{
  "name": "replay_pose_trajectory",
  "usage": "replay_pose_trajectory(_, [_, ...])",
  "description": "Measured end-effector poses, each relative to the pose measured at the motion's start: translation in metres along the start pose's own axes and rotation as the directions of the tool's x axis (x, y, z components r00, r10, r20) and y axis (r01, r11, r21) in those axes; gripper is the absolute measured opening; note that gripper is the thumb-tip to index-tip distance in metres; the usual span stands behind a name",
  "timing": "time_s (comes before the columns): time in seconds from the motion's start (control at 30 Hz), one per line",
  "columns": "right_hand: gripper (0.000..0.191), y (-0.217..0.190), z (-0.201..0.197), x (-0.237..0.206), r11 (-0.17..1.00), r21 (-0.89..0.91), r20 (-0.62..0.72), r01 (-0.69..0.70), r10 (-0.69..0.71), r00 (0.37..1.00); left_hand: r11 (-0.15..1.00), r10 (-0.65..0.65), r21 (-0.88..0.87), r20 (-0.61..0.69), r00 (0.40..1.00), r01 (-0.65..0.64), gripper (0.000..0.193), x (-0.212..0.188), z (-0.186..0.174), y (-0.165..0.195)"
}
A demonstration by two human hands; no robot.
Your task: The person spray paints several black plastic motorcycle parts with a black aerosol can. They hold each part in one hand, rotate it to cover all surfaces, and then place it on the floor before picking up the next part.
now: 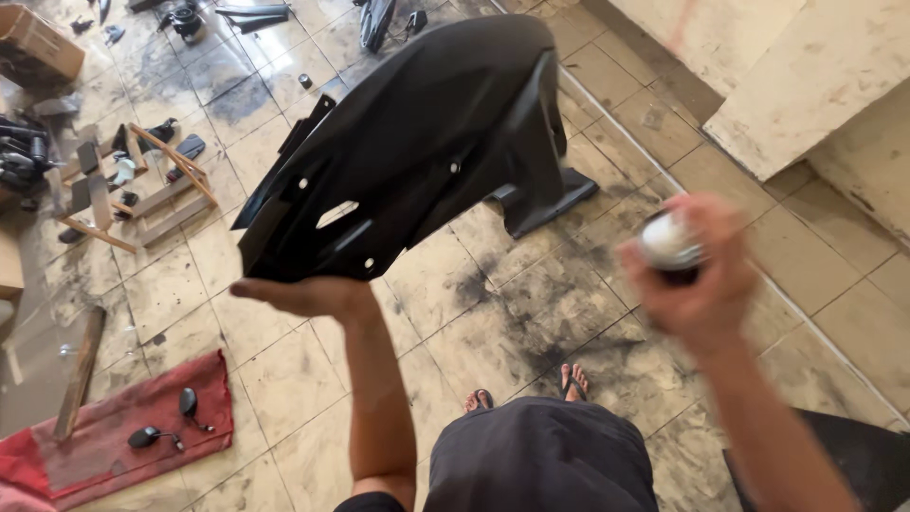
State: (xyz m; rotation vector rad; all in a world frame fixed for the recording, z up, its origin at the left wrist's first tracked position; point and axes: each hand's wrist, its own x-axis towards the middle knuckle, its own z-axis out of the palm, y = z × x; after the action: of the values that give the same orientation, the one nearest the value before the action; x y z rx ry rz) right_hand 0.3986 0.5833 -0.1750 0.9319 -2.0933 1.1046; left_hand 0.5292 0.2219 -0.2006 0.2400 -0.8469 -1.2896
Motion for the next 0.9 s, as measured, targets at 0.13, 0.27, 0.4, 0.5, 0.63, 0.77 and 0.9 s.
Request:
replay_pose_trajectory(0.13, [0.057,-0.088,0.033,-0.017,0.962,0.211,0.043,0.175,-0.188,0.981,0.999,-0.011,0.044,-0.127,0.992,0.017,0.082,-0.018,0.044,-0.012])
replay_pose_trajectory(0.27, [0.051,-0.106,0.045,-0.032,0.960,0.121,0.084,0.254,-0.264,0.961,0.996,0.003,0.085,-0.165,0.986,0.012,0.086,-0.023,0.056,-0.027])
replay_pose_trajectory(0.4, [0.051,-0.060,0.063,-0.029,0.994,-0.051,0.099,0.092,-0.086,0.991,0.990,-0.044,0.128,-0.175,0.984,0.067,0.089,-0.030,0.052,-0.031])
replay_pose_trajectory(0.5, [0.048,-0.015,0.059,-0.025,0.978,-0.205,0.035,-0.044,0.053,0.998,0.990,-0.056,0.120,-0.177,0.983,0.078,0.088,-0.034,0.053,-0.026])
replay_pose_trajectory(0.63, [0.054,0.012,0.028,-0.015,0.943,-0.303,-0.040,-0.138,0.132,0.990,0.995,-0.050,0.076,-0.105,0.993,0.059,0.079,-0.029,0.063,-0.024])
replay_pose_trajectory(0.77, [0.052,0.002,-0.003,0.022,0.992,-0.122,-0.051,-0.043,0.037,0.998,0.873,0.167,0.419,0.221,0.961,-0.248,0.054,-0.021,0.083,-0.029])
replay_pose_trajectory(0.9, [0.049,-0.004,-0.004,0.063,0.996,-0.075,0.046,0.046,-0.042,0.998,0.856,0.231,0.310,0.488,0.842,-0.414,0.036,-0.020,0.105,-0.031])
